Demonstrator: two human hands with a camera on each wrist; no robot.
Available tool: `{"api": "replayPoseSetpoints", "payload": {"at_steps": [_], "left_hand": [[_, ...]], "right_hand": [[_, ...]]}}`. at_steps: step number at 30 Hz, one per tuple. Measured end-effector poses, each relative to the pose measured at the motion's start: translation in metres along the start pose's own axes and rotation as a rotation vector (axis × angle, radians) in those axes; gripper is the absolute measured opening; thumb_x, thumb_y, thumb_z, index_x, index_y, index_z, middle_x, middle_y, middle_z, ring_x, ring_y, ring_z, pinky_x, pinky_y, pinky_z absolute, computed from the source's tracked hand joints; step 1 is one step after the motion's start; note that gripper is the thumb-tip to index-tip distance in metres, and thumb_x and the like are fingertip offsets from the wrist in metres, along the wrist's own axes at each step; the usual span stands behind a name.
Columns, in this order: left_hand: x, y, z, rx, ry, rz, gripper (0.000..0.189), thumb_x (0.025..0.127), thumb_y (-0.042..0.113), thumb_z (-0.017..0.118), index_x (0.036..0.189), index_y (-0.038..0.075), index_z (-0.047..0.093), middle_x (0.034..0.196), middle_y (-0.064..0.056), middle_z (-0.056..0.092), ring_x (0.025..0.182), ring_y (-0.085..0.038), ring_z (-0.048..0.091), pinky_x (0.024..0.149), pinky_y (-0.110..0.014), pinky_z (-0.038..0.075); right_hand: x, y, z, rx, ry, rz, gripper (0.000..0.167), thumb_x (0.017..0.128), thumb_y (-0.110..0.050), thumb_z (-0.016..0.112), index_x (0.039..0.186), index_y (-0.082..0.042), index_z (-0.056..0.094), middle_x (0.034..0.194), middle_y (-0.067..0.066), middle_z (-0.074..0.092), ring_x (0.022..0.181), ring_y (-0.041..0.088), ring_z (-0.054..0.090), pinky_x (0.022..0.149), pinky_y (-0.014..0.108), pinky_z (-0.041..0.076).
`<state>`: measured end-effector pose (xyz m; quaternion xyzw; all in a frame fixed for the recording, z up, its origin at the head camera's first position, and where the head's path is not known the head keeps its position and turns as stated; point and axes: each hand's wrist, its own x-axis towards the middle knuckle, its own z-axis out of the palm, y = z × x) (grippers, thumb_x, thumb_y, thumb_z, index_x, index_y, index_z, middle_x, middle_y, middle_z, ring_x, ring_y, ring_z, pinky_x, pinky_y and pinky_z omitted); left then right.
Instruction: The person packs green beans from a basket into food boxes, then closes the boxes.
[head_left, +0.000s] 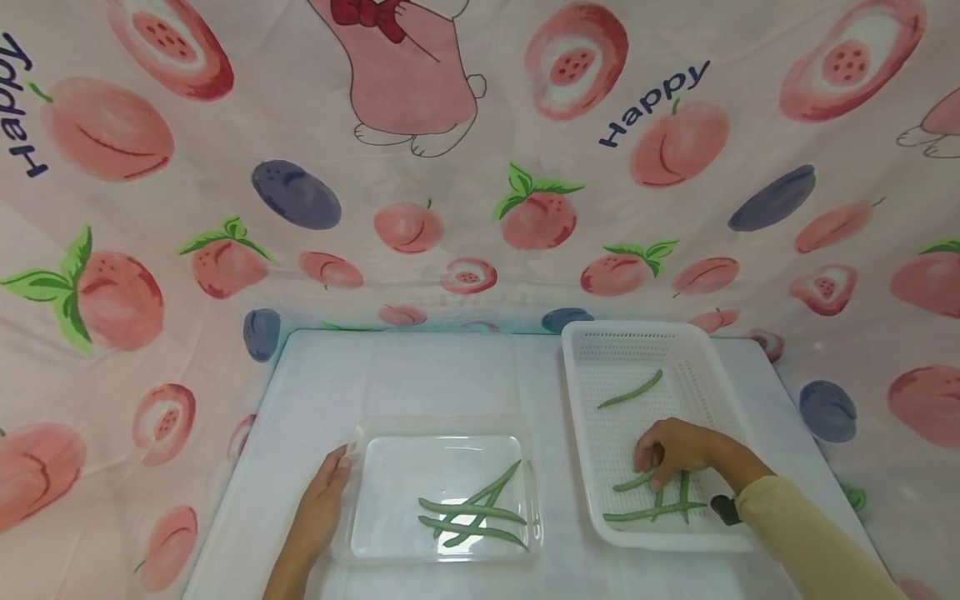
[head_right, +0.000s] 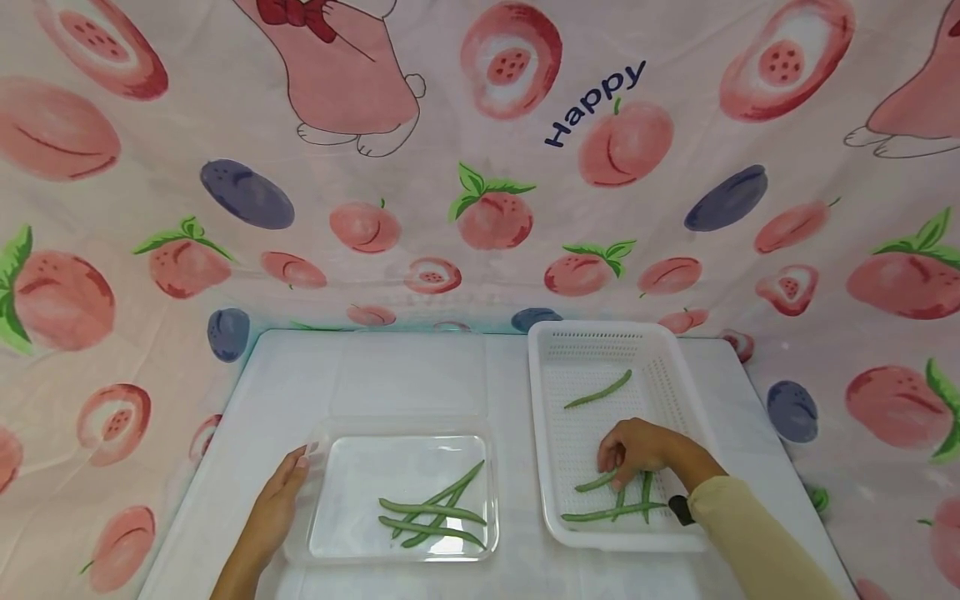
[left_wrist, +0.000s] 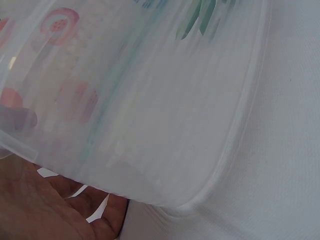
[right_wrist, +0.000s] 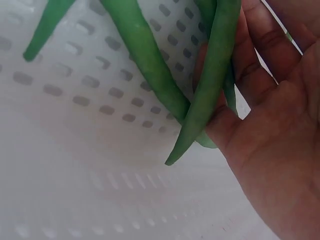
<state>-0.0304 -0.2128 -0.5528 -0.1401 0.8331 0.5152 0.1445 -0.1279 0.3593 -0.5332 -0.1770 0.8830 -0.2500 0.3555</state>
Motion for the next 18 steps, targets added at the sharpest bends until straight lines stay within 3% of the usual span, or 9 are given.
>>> {"api": "replayPoseSetpoints", "payload": {"at_steps": [7,18], "left_hand": [[0.0020,-0.0008,0.0007,0.010,-0.003,-0.006,0.070,0.107,0.062,0.023,0.159,0.016,0.030,0.167,-0.017,0.029,0.154,-0.046,0.022,0.120,-0.070,0.017],[0.0004,-0.0010,-0.0002,0.001,0.006,0.000,0.068,0.108,0.060,0.025,0.158,0.015,0.032,0.166,-0.018,0.030,0.154,-0.045,0.023,0.121,-0.069,0.017]], "right_hand": [[0.0008,-0.0060,0.0032,0.006,0.009,0.044,0.022,0.070,-0.012,0.091,0.083,-0.022,0.077,0.078,-0.007,0.067,0.075,0.012,0.059,0.066,0.026,0.049],[-0.0011,-0.0089,-0.0057,0.063,-0.012,-0.018,0.014,0.076,-0.016,0.088,0.086,-0.019,0.079,0.082,-0.006,0.071,0.076,0.010,0.060,0.067,0.025,0.050]]}}
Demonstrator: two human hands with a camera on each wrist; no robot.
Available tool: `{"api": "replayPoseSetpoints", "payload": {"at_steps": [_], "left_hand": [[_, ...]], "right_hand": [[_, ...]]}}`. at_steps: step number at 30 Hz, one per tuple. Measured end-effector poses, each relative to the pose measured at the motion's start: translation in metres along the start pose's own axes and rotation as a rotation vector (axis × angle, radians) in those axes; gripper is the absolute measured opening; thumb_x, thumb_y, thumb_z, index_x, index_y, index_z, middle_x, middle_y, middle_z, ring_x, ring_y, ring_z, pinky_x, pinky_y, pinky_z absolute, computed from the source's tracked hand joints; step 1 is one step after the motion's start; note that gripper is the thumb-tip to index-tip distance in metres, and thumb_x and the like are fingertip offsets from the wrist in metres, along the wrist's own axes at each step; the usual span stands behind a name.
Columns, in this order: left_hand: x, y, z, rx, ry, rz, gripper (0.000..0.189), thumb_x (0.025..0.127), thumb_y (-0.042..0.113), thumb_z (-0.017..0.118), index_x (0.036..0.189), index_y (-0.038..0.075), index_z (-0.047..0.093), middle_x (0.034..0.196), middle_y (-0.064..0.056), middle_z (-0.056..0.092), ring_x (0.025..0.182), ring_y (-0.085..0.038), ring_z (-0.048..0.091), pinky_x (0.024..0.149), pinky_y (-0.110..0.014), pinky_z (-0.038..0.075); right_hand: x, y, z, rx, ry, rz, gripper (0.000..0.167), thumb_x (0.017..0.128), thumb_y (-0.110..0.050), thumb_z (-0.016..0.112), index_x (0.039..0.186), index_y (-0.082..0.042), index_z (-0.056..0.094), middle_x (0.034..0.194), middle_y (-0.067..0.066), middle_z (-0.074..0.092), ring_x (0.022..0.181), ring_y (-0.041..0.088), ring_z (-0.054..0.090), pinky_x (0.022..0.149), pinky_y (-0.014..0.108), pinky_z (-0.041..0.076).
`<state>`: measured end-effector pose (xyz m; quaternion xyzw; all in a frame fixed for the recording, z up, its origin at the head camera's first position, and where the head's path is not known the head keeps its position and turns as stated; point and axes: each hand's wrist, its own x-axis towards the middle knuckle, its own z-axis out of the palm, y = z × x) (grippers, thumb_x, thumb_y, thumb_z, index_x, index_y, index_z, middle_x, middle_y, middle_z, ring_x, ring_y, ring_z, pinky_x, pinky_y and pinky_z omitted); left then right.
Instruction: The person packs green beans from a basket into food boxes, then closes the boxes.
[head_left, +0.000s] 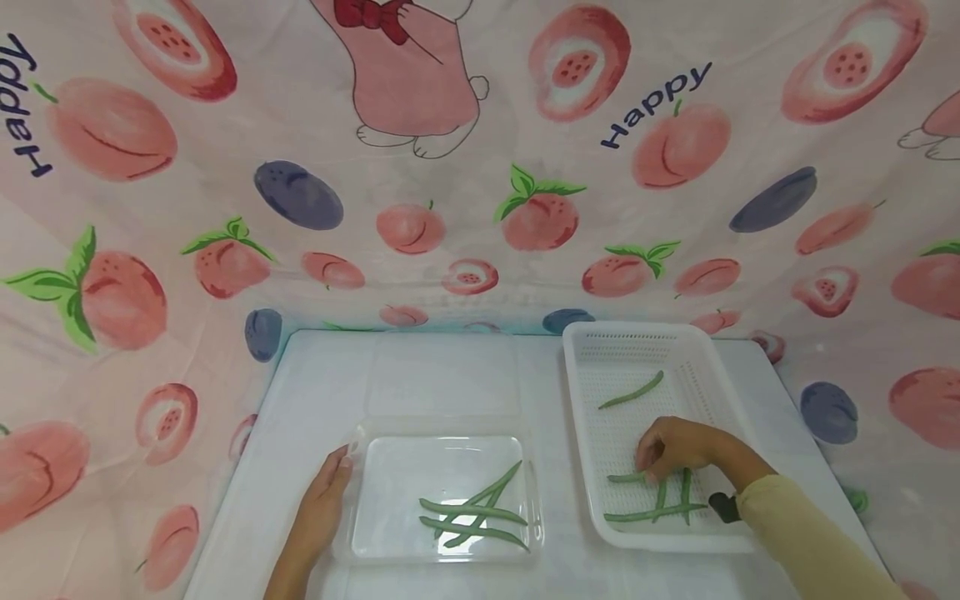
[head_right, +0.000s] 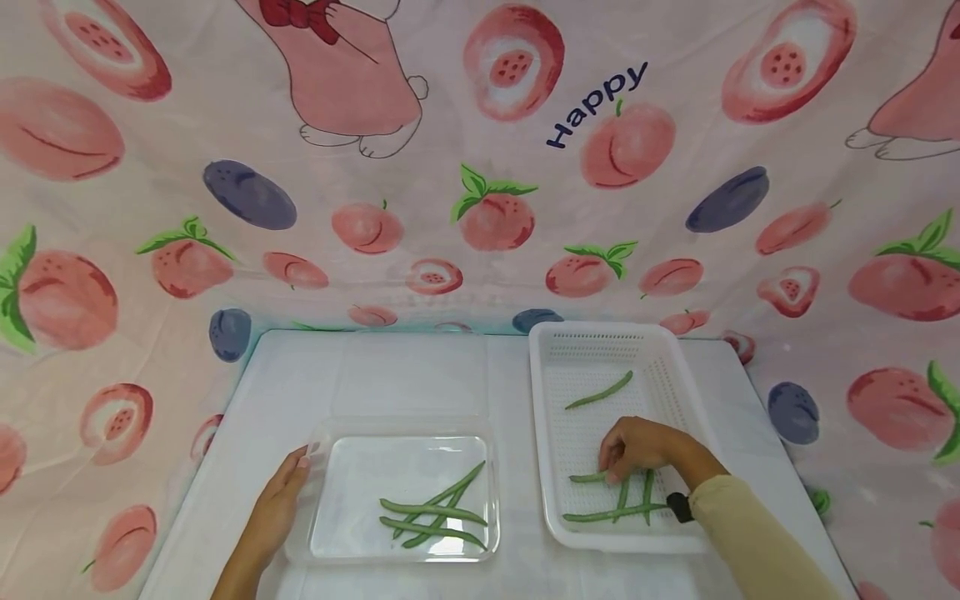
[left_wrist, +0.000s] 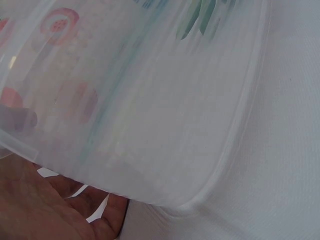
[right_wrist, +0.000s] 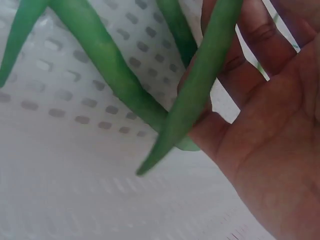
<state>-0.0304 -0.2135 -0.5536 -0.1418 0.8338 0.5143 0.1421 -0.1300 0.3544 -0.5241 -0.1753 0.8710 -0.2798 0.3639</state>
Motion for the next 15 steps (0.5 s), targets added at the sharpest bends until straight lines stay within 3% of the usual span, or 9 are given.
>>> {"api": "replayPoseSetpoints", "payload": {"at_steps": [15], "left_hand": [[-0.001,0.002,-0.001,-0.012,-0.007,0.001,0.068,0.108,0.060,0.025,0.158,0.015,0.031,0.167,-0.018,0.029,0.154,-0.046,0.022,0.121,-0.069,0.016]], "right_hand": [[-0.013,-0.018,-0.029,0.024,0.057,-0.137,0.011,0.086,-0.019,0.081,0.095,-0.014,0.078,0.084,-0.004,0.071,0.076,0.006,0.061,0.066,0.024,0.051]]}}
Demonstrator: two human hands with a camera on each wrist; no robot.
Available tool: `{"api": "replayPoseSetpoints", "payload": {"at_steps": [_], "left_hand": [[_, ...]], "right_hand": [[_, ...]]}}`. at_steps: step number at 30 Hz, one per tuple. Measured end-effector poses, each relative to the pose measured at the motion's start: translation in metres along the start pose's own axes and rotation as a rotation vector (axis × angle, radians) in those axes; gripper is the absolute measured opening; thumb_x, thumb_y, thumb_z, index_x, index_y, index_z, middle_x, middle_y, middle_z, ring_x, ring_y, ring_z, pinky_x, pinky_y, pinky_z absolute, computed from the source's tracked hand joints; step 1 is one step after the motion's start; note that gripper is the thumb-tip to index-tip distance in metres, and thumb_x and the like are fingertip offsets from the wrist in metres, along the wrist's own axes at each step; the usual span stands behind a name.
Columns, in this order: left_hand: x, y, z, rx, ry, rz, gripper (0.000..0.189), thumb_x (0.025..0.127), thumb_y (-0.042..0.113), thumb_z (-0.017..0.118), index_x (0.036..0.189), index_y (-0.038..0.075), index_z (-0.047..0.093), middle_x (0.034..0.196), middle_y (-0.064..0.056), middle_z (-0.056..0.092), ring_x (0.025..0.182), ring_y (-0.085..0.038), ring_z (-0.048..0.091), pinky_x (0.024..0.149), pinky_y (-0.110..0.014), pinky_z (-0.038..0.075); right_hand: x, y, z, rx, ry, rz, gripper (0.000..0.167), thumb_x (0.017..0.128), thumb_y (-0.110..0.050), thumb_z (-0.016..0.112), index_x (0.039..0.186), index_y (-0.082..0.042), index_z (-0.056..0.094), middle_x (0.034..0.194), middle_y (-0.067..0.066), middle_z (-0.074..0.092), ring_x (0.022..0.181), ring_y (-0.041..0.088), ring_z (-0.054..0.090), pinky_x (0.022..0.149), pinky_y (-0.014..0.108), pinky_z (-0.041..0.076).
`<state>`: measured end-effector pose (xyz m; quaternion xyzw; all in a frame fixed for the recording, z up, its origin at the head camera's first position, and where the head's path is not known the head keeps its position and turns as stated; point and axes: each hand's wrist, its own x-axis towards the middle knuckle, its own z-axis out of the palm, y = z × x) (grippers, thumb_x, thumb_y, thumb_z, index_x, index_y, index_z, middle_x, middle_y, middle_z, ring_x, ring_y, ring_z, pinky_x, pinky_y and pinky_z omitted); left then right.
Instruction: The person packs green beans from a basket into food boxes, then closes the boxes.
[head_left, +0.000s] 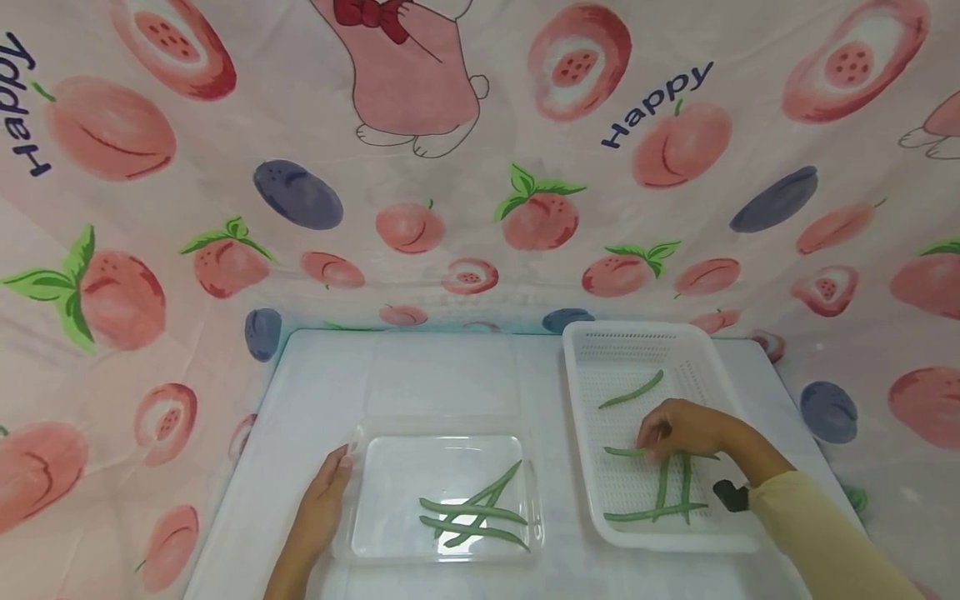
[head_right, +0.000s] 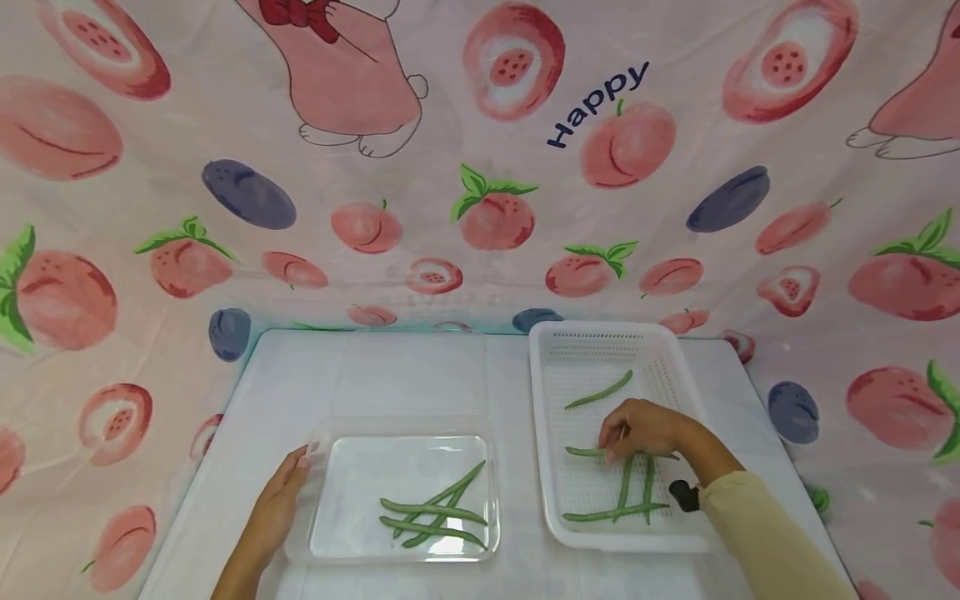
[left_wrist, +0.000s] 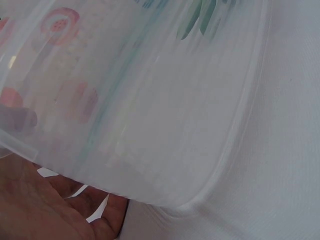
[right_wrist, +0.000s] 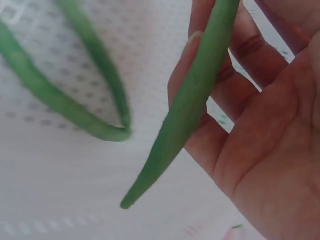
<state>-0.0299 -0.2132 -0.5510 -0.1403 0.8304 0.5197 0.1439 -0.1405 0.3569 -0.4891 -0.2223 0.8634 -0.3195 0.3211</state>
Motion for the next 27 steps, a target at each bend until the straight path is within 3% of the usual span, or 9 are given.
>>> {"api": "replayPoseSetpoints", "payload": {"at_steps": [6,13,27], "left_hand": [[0.001,-0.003,0.001,-0.013,-0.001,0.006,0.069,0.108,0.060,0.026,0.159,0.014,0.031,0.167,-0.017,0.028,0.155,-0.045,0.021,0.122,-0.068,0.016],[0.002,-0.003,0.000,-0.018,-0.003,0.013,0.069,0.108,0.060,0.026,0.159,0.014,0.031,0.167,-0.017,0.028,0.155,-0.045,0.022,0.122,-0.068,0.016],[0.001,-0.002,0.001,-0.009,-0.009,0.007,0.068,0.108,0.060,0.026,0.159,0.016,0.030,0.168,-0.016,0.028,0.155,-0.045,0.022,0.121,-0.068,0.017]], "right_hand": [[-0.003,-0.017,-0.015,-0.013,0.044,-0.020,0.011,0.089,-0.023,0.079,0.098,-0.016,0.078,0.084,-0.005,0.070,0.077,0.008,0.060,0.067,0.025,0.052],[0.001,-0.041,-0.024,-0.073,0.066,-0.104,0.014,0.092,-0.028,0.078,0.103,-0.020,0.075,0.089,-0.009,0.070,0.082,0.005,0.060,0.074,0.025,0.054],[0.036,-0.099,-0.007,-0.073,0.036,-0.221,0.012,0.091,-0.027,0.079,0.102,-0.024,0.076,0.088,-0.012,0.071,0.083,0.008,0.063,0.080,0.028,0.055]]}}
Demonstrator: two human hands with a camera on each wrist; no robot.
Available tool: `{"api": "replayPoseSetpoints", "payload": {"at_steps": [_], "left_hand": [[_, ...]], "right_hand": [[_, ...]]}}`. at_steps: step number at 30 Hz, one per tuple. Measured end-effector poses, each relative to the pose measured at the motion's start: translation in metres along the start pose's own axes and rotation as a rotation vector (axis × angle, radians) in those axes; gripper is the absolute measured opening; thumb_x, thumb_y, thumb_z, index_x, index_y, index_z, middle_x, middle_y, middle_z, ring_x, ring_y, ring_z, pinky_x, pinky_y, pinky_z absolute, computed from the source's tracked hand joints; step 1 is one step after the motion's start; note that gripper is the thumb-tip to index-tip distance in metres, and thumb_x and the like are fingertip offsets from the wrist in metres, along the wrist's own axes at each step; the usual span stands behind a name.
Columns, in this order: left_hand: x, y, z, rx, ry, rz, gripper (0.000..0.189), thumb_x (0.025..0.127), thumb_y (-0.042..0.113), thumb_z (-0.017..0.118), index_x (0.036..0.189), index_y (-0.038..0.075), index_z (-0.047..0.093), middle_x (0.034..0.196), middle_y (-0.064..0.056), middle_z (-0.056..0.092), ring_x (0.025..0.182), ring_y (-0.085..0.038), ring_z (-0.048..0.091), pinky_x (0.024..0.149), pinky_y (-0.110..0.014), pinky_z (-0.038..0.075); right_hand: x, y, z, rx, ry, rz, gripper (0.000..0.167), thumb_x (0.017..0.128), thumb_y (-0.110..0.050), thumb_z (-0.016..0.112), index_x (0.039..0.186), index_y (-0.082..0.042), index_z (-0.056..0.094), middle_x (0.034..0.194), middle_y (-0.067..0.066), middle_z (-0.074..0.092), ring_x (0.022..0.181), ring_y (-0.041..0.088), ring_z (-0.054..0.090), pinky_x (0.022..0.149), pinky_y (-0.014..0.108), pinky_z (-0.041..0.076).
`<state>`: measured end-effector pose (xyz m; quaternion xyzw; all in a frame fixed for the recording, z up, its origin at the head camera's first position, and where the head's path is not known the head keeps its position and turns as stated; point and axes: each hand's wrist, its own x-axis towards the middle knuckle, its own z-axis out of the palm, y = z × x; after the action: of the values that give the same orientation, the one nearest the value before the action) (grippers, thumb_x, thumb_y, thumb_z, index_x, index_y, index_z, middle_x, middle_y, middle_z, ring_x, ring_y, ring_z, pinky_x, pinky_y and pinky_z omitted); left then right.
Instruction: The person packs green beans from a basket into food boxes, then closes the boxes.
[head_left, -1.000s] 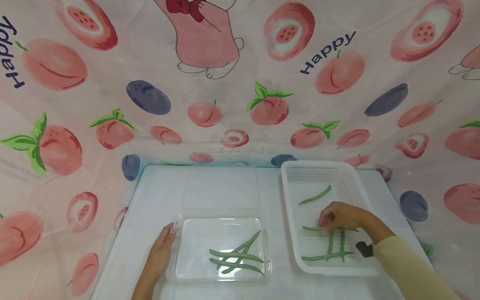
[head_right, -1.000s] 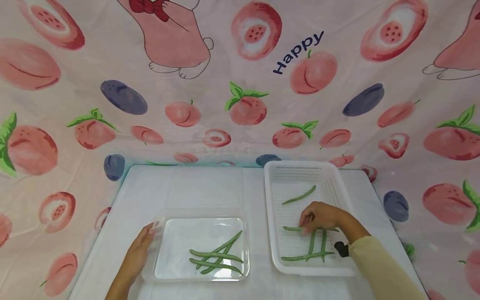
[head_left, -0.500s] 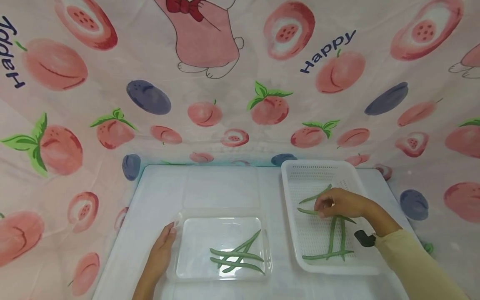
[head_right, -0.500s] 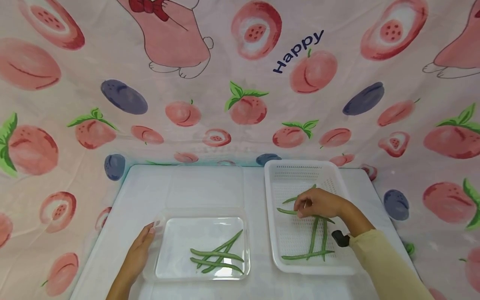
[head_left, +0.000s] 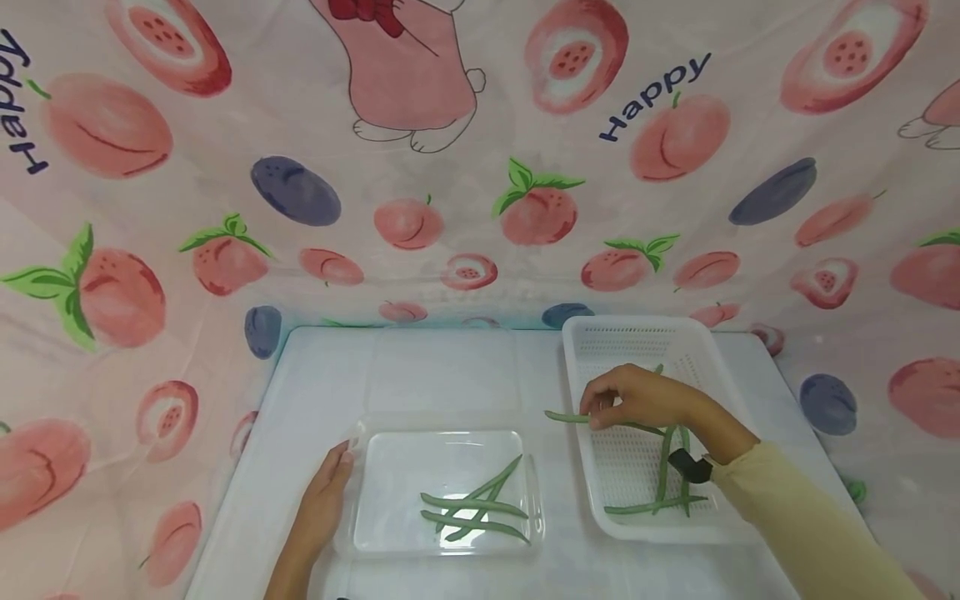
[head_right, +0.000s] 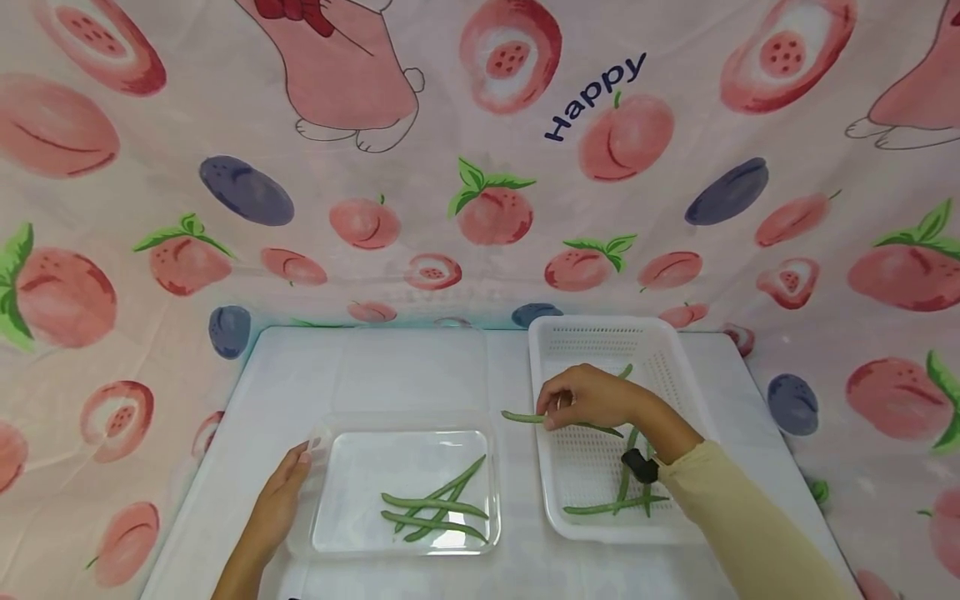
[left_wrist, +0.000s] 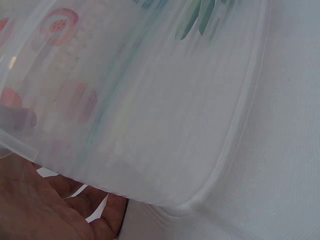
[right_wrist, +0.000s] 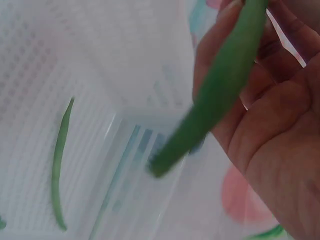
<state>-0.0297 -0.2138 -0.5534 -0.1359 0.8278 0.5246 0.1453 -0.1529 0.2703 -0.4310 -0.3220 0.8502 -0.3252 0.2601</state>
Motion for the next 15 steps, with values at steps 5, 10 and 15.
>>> {"api": "replayPoseSetpoints", "payload": {"at_steps": [5,10,15], "left_hand": [[0.000,0.000,0.000,0.000,0.000,-0.001,0.066,0.108,0.059,0.026,0.159,0.016,0.031,0.167,-0.016,0.029,0.155,-0.045,0.022,0.121,-0.068,0.018],[0.000,0.001,0.001,0.003,0.005,0.001,0.066,0.109,0.058,0.026,0.159,0.016,0.031,0.167,-0.017,0.030,0.154,-0.045,0.023,0.121,-0.068,0.019],[0.000,-0.001,0.001,0.009,0.017,0.008,0.067,0.108,0.060,0.025,0.158,0.016,0.032,0.166,-0.017,0.032,0.154,-0.045,0.025,0.121,-0.067,0.019]], "right_hand": [[0.018,-0.017,0.008,-0.008,0.003,-0.042,0.011,0.091,-0.025,0.079,0.101,-0.026,0.075,0.087,-0.014,0.070,0.083,0.006,0.063,0.080,0.029,0.055],[0.037,-0.032,0.015,-0.019,-0.011,-0.094,0.011,0.091,-0.027,0.079,0.101,-0.025,0.076,0.089,-0.016,0.071,0.084,0.005,0.064,0.079,0.029,0.056],[0.053,-0.045,0.022,-0.022,-0.025,-0.150,0.011,0.091,-0.028,0.079,0.101,-0.023,0.077,0.090,-0.015,0.072,0.084,0.004,0.064,0.077,0.027,0.056]]}}
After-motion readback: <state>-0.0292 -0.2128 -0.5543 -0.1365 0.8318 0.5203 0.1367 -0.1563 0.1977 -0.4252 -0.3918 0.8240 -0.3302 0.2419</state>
